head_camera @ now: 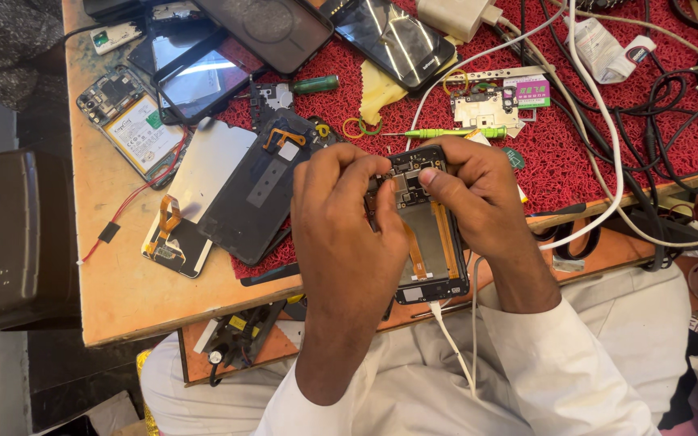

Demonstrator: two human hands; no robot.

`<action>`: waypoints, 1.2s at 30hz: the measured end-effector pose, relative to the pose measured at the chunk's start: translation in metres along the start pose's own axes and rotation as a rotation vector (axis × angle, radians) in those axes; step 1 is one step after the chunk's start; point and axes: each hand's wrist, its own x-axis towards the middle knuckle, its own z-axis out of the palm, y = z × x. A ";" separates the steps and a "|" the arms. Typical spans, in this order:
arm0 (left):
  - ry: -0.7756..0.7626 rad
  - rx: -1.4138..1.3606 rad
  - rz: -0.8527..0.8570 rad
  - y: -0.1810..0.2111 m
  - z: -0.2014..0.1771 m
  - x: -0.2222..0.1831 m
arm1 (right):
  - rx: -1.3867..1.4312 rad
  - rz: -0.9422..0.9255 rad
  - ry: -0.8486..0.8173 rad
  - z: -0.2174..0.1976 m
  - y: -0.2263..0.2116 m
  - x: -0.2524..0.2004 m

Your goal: The person reassembles a smartphone by connecting internal ribbon cables and placing the battery into the chassis. They then attach the screen assembly and power on the device to verify functionality, showing a Fastboot Mode screen.

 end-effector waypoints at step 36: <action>-0.516 -0.624 0.417 0.025 -0.114 -0.129 | -0.995 -0.662 -0.562 -0.019 -0.133 -0.167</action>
